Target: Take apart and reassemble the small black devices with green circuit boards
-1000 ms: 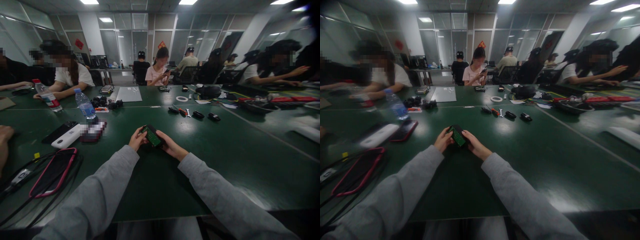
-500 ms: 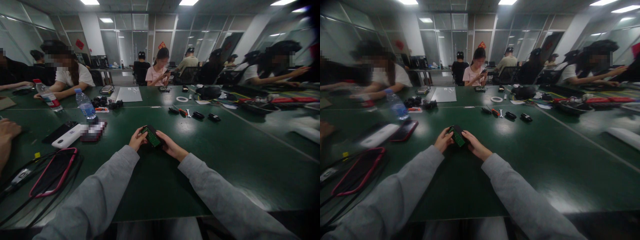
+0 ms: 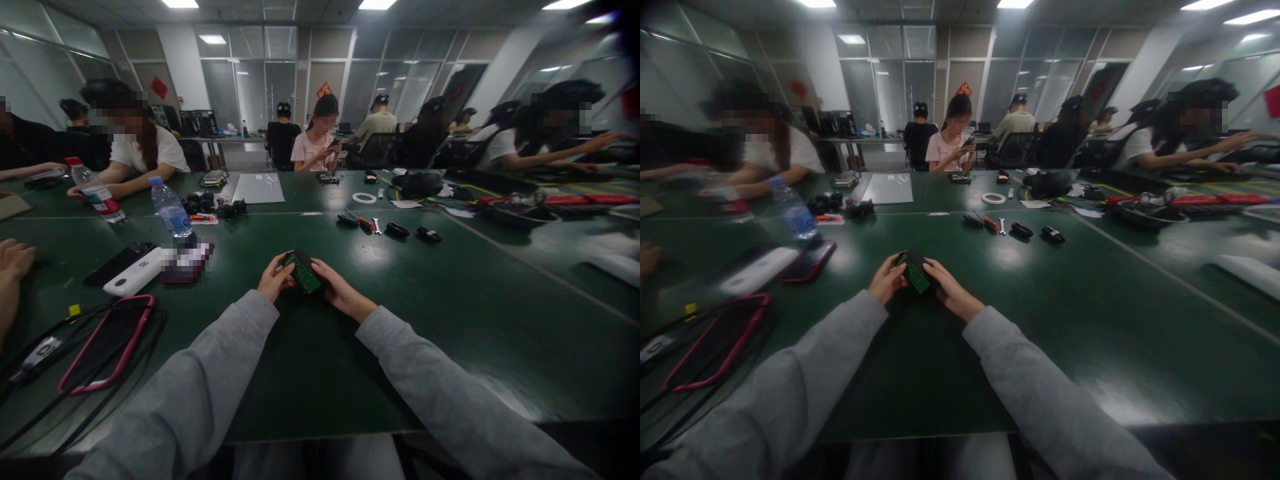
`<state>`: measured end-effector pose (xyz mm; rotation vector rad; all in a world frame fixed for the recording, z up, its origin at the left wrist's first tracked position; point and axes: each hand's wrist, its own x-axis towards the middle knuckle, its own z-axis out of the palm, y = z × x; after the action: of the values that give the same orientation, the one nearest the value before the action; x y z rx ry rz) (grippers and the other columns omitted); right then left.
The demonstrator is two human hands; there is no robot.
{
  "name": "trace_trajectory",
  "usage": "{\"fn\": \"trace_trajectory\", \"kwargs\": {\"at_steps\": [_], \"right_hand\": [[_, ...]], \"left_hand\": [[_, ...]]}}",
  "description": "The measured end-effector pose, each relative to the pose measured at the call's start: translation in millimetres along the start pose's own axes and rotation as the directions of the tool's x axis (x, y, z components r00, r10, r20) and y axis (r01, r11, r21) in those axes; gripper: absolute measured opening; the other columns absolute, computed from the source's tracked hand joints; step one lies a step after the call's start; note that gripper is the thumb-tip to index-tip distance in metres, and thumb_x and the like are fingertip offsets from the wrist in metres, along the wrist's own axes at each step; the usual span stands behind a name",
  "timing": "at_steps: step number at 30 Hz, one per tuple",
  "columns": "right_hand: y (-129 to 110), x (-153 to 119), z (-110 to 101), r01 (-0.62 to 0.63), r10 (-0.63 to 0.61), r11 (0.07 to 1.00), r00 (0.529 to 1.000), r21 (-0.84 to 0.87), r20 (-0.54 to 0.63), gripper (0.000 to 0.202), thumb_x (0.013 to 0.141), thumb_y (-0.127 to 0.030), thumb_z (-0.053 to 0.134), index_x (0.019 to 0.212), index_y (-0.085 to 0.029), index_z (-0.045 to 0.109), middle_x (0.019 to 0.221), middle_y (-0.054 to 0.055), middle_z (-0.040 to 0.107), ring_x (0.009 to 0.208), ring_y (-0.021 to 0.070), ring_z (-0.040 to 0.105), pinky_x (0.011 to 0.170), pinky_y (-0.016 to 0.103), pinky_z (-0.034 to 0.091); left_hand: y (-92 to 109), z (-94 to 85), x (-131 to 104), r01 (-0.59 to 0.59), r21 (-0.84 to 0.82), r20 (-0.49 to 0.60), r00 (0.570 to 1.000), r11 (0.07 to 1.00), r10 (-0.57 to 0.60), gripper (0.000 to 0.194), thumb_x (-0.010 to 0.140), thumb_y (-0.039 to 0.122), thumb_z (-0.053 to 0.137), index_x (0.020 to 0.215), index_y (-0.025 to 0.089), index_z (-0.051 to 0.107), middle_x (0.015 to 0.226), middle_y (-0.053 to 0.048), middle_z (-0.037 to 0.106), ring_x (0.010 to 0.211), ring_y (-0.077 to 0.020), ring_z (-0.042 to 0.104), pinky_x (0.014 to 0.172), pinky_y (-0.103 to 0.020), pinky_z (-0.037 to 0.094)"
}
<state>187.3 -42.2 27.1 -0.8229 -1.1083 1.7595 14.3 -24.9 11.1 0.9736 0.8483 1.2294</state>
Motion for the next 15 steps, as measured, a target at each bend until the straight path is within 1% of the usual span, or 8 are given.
{"fn": "trace_trajectory", "kwargs": {"at_steps": [3, 5, 7, 12, 15], "right_hand": [[-0.3, -0.6, 1.1, 0.002, -0.002, 1.000, 0.999, 0.001, -0.034, 0.043, 0.081, -0.041, 0.063, 0.121, -0.031, 0.048, 0.111, 0.000, 0.057, 0.095, 0.0146, 0.058, 0.074, 0.023, 0.049], [-0.9, -0.8, 2.0, -0.013, 0.014, 1.000, 0.996, 0.002, -0.083, 0.046, 0.080, -0.040, 0.064, 0.122, -0.032, 0.046, 0.110, -0.001, 0.058, 0.093, 0.0142, 0.059, 0.071, 0.022, 0.049], [-1.4, -0.8, 2.7, -0.024, 0.025, 1.000, 0.994, 0.004, -0.102, 0.048, 0.080, -0.040, 0.064, 0.122, -0.033, 0.044, 0.109, -0.001, 0.058, 0.090, 0.0140, 0.059, 0.070, 0.022, 0.049], [-1.9, -0.6, 3.3, -0.015, 0.015, 1.000, 0.999, 0.008, -0.045, 0.045, 0.079, -0.040, 0.065, 0.119, -0.031, 0.047, 0.110, -0.001, 0.058, 0.093, 0.0144, 0.059, 0.073, 0.022, 0.049], [-1.7, 0.2, 2.7, 0.000, 0.001, 0.999, 0.999, 0.034, -0.043, 0.043, 0.078, -0.039, 0.066, 0.117, -0.030, 0.049, 0.109, -0.001, 0.058, 0.092, 0.0141, 0.059, 0.074, 0.022, 0.049]], "left_hand": [[-0.3, 0.2, 0.4, 0.002, -0.002, -0.008, 1.000, 1.000, -0.002, 0.053, 0.067, 0.036, 0.072, 0.116, 0.025, 0.054, 0.081, 0.000, 0.060, 0.055, -0.0063, 0.057, 0.053, -0.019, 0.048], [-0.5, 0.2, 0.8, -0.003, -0.010, -0.011, 1.000, 1.000, 0.003, 0.053, 0.066, 0.036, 0.072, 0.115, 0.024, 0.054, 0.080, 0.001, 0.060, 0.054, -0.0059, 0.056, 0.052, -0.019, 0.048], [-0.7, 0.2, 1.1, -0.004, -0.016, -0.010, 1.000, 1.000, 0.004, 0.054, 0.066, 0.036, 0.073, 0.115, 0.024, 0.054, 0.079, 0.001, 0.060, 0.054, -0.0060, 0.056, 0.052, -0.020, 0.048], [-0.5, 0.9, 0.8, 0.006, -0.018, -0.012, 1.000, 1.000, -0.006, 0.057, 0.065, 0.037, 0.073, 0.116, 0.023, 0.053, 0.080, 0.001, 0.060, 0.053, -0.0061, 0.056, 0.051, -0.020, 0.047], [0.3, 2.0, 0.2, 0.019, -0.019, -0.018, 1.000, 1.000, -0.020, 0.058, 0.065, 0.036, 0.073, 0.118, 0.023, 0.052, 0.082, 0.000, 0.061, 0.055, -0.0066, 0.057, 0.052, -0.020, 0.047]]}}
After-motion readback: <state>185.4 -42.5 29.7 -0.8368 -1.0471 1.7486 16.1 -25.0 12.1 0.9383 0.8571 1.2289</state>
